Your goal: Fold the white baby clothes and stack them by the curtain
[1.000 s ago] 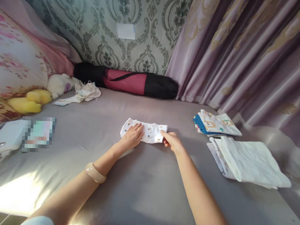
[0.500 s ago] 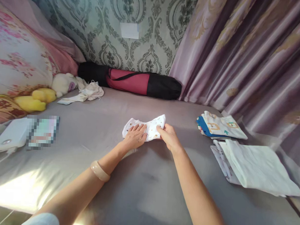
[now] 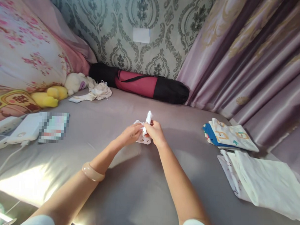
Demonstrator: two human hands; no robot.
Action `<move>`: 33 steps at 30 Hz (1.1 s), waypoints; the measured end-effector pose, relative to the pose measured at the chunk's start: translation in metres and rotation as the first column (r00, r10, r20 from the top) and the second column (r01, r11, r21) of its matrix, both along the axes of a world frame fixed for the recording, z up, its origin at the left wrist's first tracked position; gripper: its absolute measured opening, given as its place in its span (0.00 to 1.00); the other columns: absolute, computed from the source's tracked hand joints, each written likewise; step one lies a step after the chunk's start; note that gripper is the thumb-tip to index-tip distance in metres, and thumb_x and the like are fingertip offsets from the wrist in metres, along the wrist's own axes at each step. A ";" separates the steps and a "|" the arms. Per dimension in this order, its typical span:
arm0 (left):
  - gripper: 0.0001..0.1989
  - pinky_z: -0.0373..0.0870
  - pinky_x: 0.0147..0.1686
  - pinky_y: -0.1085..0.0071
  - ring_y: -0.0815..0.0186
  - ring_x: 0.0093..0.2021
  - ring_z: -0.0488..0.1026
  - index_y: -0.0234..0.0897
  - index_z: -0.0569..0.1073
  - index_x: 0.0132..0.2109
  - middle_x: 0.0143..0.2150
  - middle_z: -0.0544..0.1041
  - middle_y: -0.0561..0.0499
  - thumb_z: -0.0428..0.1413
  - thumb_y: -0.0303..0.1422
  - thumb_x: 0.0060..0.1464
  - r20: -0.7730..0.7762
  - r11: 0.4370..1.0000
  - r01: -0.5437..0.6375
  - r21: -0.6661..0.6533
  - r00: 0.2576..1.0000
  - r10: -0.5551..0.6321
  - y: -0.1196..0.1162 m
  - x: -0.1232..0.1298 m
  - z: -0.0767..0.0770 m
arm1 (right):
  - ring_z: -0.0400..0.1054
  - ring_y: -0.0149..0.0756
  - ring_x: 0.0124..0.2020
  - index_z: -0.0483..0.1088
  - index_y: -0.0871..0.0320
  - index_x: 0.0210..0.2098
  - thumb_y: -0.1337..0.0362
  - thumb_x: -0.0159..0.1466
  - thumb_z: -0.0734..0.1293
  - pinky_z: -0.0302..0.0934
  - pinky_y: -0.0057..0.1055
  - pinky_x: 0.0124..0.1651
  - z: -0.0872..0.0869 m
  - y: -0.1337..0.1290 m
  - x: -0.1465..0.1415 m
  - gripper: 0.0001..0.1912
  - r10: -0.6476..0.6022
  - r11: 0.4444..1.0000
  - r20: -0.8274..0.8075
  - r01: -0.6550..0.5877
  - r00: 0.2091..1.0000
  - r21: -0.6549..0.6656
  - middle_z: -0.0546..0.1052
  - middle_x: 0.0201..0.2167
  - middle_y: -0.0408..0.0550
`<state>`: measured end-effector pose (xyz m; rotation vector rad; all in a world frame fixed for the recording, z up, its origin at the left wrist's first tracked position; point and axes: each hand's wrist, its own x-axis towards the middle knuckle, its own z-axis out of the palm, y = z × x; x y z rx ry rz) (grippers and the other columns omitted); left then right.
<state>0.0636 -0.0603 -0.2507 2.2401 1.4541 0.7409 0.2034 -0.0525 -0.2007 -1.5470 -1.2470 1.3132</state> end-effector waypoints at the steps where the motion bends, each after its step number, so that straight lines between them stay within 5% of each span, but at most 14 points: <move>1: 0.15 0.66 0.48 0.66 0.61 0.44 0.71 0.38 0.75 0.42 0.44 0.75 0.45 0.44 0.29 0.58 0.025 0.998 -0.069 -0.002 0.997 0.069 -0.001 -0.007 -0.001 | 0.66 0.29 0.20 0.69 0.60 0.36 0.66 0.56 0.66 0.61 0.24 0.19 -0.002 0.001 -0.004 0.08 0.015 1.000 0.040 -0.015 0.999 0.007 0.72 0.24 0.41; 6: 0.14 0.67 0.39 0.70 0.63 0.36 0.72 0.35 0.77 0.41 0.35 0.77 0.48 0.47 0.33 0.56 0.208 0.913 -0.336 -0.231 0.900 0.384 -0.005 -0.036 -0.011 | 0.72 0.34 0.27 0.71 0.57 0.37 0.59 0.58 0.66 0.65 0.25 0.28 -0.014 0.004 -0.026 0.10 0.085 0.989 0.352 -0.123 0.932 0.087 0.77 0.30 0.45; 10: 0.15 0.67 0.36 0.71 0.65 0.34 0.73 0.34 0.77 0.40 0.32 0.78 0.50 0.48 0.37 0.56 0.424 0.887 -0.305 -0.346 0.793 0.438 -0.003 -0.044 -0.028 | 0.74 0.42 0.42 0.72 0.59 0.40 0.58 0.61 0.63 0.66 0.31 0.43 -0.019 -0.002 -0.043 0.14 0.089 0.967 0.609 -0.216 0.788 0.138 0.79 0.37 0.53; 15: 0.20 0.68 0.36 0.70 0.64 0.34 0.73 0.33 0.75 0.41 0.33 0.77 0.48 0.47 0.44 0.58 0.522 0.894 -0.273 -0.356 0.735 0.432 -0.004 -0.045 -0.033 | 0.71 0.46 0.50 0.70 0.63 0.51 0.62 0.64 0.59 0.62 0.36 0.52 -0.023 -0.009 -0.052 0.19 0.133 0.938 0.693 -0.315 0.708 0.141 0.78 0.44 0.58; 19: 0.23 0.68 0.37 0.69 0.62 0.36 0.74 0.33 0.72 0.48 0.34 0.77 0.47 0.47 0.47 0.58 0.470 0.878 -0.288 -0.382 0.758 0.453 -0.013 -0.041 -0.019 | 0.73 0.44 0.48 0.70 0.62 0.54 0.68 0.63 0.58 0.64 0.34 0.51 -0.027 -0.008 -0.045 0.21 0.167 0.937 0.613 -0.318 0.772 0.146 0.77 0.46 0.58; 23: 0.25 0.67 0.37 0.69 0.64 0.35 0.72 0.35 0.68 0.54 0.35 0.77 0.49 0.52 0.46 0.55 0.396 0.885 -0.292 -0.363 0.811 0.430 -0.020 -0.037 -0.011 | 0.76 0.37 0.33 0.68 0.60 0.55 0.69 0.63 0.57 0.70 0.31 0.37 -0.029 -0.003 -0.030 0.22 0.256 0.955 0.334 -0.291 0.907 0.058 0.77 0.46 0.56; 27: 0.24 0.67 0.36 0.70 0.66 0.33 0.71 0.37 0.67 0.54 0.35 0.75 0.52 0.56 0.39 0.51 0.338 0.901 -0.290 -0.321 0.854 0.396 -0.022 -0.035 -0.012 | 0.76 0.37 0.34 0.69 0.63 0.52 0.69 0.65 0.53 0.71 0.33 0.36 -0.022 0.004 -0.013 0.20 0.156 0.968 0.288 -0.204 0.945 0.144 0.77 0.45 0.57; 29: 0.23 0.67 0.35 0.71 0.67 0.33 0.70 0.37 0.67 0.54 0.35 0.75 0.52 0.55 0.36 0.51 0.337 0.906 -0.287 -0.312 0.858 0.388 -0.022 -0.035 -0.014 | 0.75 0.39 0.42 0.70 0.62 0.51 0.69 0.65 0.53 0.69 0.37 0.46 -0.015 0.007 -0.007 0.20 0.021 0.933 0.415 -0.167 0.910 0.318 0.77 0.46 0.57; 33: 0.23 0.66 0.34 0.71 0.68 0.31 0.69 0.37 0.66 0.54 0.34 0.74 0.53 0.54 0.34 0.51 0.350 0.910 -0.270 -0.316 0.858 0.376 -0.020 -0.035 -0.018 | 0.56 0.41 0.64 0.63 0.64 0.60 0.67 0.68 0.51 0.50 0.42 0.65 -0.014 0.009 -0.008 0.24 -0.148 0.746 0.632 -0.334 0.761 0.576 0.66 0.61 0.58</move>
